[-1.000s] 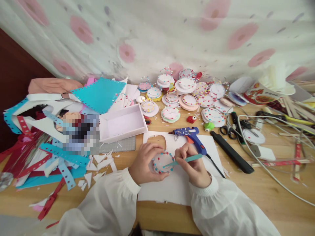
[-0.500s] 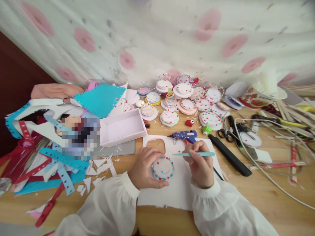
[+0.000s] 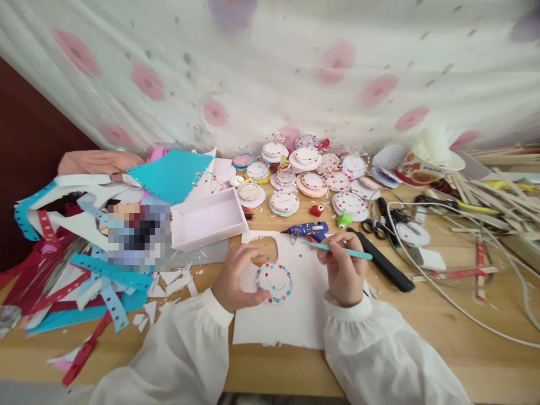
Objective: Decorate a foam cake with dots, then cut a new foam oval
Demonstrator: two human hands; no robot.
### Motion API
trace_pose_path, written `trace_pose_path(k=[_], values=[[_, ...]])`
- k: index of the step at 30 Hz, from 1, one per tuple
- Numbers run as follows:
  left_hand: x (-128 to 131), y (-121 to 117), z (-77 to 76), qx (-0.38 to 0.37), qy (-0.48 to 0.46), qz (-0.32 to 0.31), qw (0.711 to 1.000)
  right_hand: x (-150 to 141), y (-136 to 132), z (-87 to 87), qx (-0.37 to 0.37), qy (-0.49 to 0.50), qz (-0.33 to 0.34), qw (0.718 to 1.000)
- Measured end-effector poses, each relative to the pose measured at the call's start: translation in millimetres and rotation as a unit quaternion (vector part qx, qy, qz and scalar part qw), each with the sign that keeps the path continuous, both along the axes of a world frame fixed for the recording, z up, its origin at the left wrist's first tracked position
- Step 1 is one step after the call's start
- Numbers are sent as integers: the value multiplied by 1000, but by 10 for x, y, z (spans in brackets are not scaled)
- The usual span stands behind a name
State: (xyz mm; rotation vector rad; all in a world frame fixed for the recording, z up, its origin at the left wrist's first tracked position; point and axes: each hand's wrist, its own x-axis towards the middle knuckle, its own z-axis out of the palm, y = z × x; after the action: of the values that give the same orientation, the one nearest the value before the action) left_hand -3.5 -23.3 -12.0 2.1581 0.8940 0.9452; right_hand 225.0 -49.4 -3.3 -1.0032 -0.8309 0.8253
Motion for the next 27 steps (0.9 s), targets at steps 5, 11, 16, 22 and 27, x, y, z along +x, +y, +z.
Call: trace_pose_path(k=[5,11,16,22,27], values=[[29,-113,-4,37,109,-39,993,188,-8,-58,82,-205,-21,975],[31,-182,5,42,124,-21,991,345,20,-118,48,-457,103,882],[47,-164,31,33,120,-20,992,317,38,-56,36,-495,142,857],[50,-138,54,4,116,-33,993,276,55,-110,45,-435,129,890],[36,-118,27,-36,60,-35,997,140,31,-189,52,-283,100,953]])
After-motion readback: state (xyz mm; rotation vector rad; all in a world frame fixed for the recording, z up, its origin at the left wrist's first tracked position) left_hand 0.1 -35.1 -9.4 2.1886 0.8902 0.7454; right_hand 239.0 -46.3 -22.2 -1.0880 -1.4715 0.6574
